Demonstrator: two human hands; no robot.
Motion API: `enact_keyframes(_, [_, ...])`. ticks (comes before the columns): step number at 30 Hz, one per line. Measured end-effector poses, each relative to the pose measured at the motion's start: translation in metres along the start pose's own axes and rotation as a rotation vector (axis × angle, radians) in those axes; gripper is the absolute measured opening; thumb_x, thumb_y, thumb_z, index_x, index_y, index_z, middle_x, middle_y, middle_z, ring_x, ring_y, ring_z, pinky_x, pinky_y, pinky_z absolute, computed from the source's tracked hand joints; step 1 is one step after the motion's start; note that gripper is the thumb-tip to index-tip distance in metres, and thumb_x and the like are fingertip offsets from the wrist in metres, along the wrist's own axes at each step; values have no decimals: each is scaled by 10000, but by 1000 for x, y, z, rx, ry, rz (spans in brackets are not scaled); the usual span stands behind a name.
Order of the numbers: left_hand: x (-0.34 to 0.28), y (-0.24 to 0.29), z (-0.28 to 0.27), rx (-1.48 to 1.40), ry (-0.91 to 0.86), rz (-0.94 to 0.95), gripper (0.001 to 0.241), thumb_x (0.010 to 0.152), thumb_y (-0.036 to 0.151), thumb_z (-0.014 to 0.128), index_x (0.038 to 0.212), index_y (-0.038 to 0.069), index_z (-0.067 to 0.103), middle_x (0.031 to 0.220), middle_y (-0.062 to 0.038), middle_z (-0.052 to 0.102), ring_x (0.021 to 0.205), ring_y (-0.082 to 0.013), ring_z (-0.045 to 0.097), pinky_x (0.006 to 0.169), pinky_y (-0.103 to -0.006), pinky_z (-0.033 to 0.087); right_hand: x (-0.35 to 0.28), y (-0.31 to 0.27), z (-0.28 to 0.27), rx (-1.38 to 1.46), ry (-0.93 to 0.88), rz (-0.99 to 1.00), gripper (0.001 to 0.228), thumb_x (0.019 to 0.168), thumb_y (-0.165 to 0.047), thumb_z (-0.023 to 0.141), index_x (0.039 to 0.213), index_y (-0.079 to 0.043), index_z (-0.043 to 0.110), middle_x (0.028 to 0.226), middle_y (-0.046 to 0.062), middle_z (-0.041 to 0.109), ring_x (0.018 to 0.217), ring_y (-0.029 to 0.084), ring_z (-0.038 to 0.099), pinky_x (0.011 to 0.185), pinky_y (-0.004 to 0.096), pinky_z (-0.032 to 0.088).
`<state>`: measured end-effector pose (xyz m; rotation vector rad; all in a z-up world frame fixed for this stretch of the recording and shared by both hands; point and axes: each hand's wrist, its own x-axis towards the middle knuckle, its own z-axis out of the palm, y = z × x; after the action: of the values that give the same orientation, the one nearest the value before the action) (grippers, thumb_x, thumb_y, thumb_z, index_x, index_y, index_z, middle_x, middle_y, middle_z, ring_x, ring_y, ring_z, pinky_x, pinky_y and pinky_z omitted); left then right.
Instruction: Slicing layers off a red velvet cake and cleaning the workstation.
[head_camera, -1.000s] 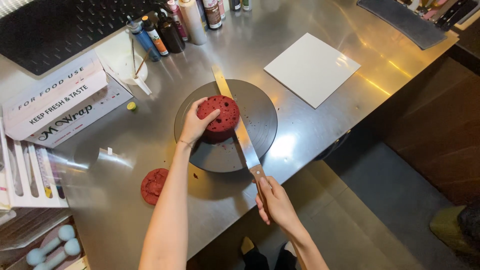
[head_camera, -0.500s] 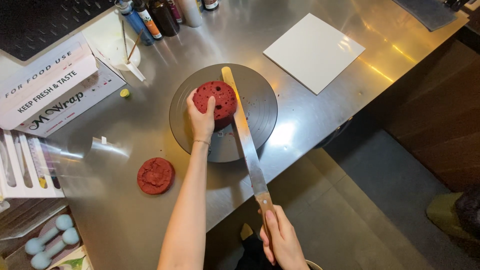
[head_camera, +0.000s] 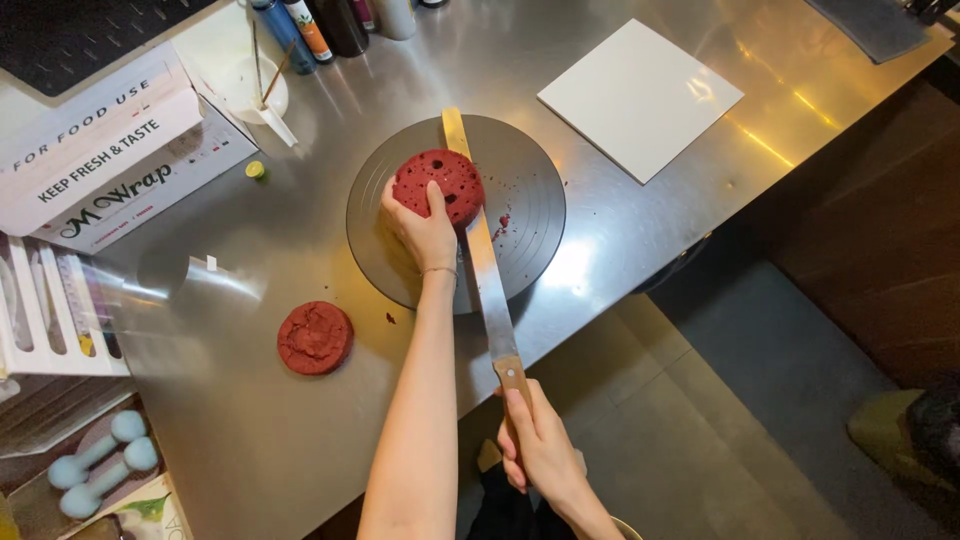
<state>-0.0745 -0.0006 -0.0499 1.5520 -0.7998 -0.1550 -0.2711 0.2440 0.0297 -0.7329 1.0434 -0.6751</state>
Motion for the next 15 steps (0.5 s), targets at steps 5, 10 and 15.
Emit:
enact_keyframes(5, [27,6,-14,79,-78,-27,602,916,317,787,1362,8,527,1350,-206,568,1270,-334,556,1113,-437,430,-2,3,-30,15,-65,44,389,1098,-360,372,1191,-22,540,655,49,557,395,143,522,364,288,423])
enact_keyframes(10, [78,-15,-36,-156,-543,-3,592,931,293,778,1384,0,535,1371,-176,606,1290,-273,584,1124,-395,446,-10,-28,-13,-23,25,92,390,1075,-366,372,1230,-62,561,622,34,501,373,123,448,353,275,363])
enact_keyframes(15, [69,-19,-35,-224,-703,-91,569,933,290,745,1390,15,545,1309,-158,667,1222,-254,645,1081,-376,508,35,-31,3,22,-8,24,409,1072,-372,354,1218,-47,554,567,32,435,322,118,369,320,278,299])
